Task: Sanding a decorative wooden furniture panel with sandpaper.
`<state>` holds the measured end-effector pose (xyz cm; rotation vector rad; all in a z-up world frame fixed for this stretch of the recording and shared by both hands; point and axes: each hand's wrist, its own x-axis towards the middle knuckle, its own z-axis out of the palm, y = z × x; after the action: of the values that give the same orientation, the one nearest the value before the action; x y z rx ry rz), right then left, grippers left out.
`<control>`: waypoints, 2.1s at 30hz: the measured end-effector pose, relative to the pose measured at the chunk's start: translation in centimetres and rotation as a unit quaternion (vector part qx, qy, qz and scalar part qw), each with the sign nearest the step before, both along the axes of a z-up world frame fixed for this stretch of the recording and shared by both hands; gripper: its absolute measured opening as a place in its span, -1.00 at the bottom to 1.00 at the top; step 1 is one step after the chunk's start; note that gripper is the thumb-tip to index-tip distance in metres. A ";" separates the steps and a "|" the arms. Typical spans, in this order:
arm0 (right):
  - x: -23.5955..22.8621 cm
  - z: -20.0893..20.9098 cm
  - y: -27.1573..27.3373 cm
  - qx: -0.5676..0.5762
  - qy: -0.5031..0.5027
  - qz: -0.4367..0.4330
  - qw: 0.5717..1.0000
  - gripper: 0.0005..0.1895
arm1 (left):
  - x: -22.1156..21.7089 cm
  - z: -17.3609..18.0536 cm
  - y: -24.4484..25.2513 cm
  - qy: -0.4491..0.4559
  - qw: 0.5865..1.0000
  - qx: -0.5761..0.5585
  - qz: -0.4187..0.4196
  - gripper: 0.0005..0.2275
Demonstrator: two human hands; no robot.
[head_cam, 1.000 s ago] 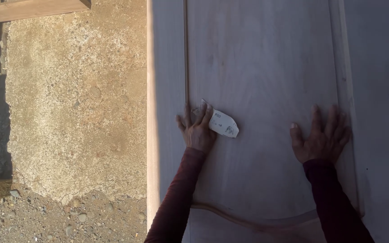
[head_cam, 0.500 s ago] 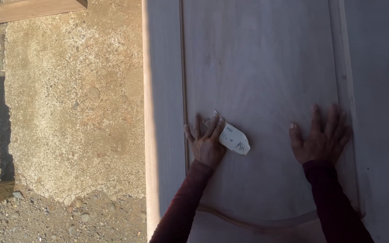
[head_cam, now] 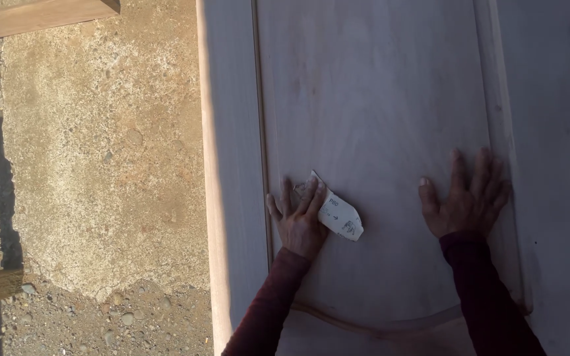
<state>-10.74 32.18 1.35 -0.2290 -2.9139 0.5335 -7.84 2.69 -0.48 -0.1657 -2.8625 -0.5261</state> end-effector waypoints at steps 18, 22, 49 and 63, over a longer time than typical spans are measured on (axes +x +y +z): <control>-0.3 -0.3 -0.2 0.006 0.001 0.002 1.000 -0.15 | -4.1 0.9 -1.1 -0.061 0.998 -0.017 0.015 -0.40; 0.0 0.0 -0.2 0.010 0.010 0.009 1.000 -0.15 | -14.1 -0.3 -0.8 -0.043 0.997 -0.027 0.051 -0.48; 0.7 -3.7 1.2 -0.009 0.101 0.003 0.995 -0.33 | 7.9 -2.2 2.8 0.011 0.999 0.020 -0.026 -0.44; 8.6 -3.1 15.7 0.050 -0.106 -0.159 0.980 0.18 | 10.7 -0.8 4.3 -0.051 0.999 0.010 -0.009 -0.40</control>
<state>-2.16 47.83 -1.74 -0.7661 -3.0037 0.3263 2.85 7.03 -1.31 -0.1658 -2.9563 -0.5834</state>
